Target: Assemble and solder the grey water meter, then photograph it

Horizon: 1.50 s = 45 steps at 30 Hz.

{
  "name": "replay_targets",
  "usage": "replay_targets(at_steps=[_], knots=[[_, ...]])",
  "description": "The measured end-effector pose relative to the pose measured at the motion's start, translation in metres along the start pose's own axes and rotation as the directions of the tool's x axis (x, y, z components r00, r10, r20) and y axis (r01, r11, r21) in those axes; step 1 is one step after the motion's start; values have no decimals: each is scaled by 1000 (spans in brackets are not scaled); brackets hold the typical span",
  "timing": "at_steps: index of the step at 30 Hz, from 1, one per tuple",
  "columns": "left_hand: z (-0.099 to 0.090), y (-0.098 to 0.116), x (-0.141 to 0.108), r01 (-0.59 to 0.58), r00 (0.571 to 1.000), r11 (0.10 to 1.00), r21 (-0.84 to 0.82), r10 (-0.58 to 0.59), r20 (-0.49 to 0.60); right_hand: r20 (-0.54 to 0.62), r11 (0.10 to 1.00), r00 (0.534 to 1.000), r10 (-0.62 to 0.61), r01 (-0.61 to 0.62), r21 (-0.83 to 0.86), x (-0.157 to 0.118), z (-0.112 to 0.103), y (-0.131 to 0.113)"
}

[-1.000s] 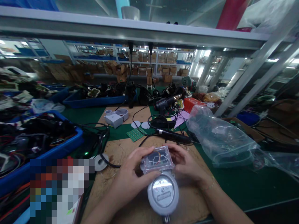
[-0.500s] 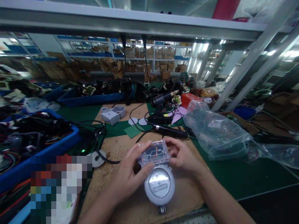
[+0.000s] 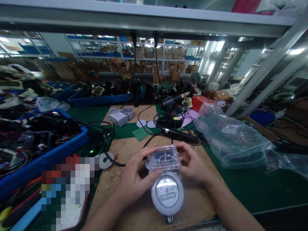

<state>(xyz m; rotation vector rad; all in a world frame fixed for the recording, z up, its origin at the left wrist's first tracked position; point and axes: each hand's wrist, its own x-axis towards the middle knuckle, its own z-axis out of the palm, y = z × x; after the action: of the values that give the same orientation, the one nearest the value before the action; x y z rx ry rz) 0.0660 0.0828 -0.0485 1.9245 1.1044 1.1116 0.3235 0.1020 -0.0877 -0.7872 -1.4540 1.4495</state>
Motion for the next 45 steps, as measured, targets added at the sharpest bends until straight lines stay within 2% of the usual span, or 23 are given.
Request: replay_targets(at_steps=[7, 16, 20, 24, 29, 37, 45], knots=[[-5, -5, -1, -12, 1000, 1000, -16, 12, 4, 26, 999, 999, 23, -22, -29, -5, -1, -2], [-6, -5, -1, -41, 998, 999, 20, 41, -47, 31, 996, 997, 72, -69, -63, -8, 4, -6], [-9, -9, -3, -31, 999, 999, 44, 33, -35, 7, 995, 998, 57, -56, -78, -10, 8, -7], [-10, -12, -7, 26, 1000, 998, 50, -26, 1, -29, 989, 999, 27, -31, -148, -13, 12, -5], [-8, -8, -7, 79, 997, 997, 24, -79, 25, -26, 981, 999, 24, -28, -193, -16, 12, -5], [-8, -6, -9, 58, 997, 994, 95, -62, 46, -51, 986, 998, -30, 22, -163, -17, 12, -13], [-9, -8, -9, 56, 998, 994, 89, -58, 22, -47, 981, 999, 5, -14, -194, -17, 10, -8]])
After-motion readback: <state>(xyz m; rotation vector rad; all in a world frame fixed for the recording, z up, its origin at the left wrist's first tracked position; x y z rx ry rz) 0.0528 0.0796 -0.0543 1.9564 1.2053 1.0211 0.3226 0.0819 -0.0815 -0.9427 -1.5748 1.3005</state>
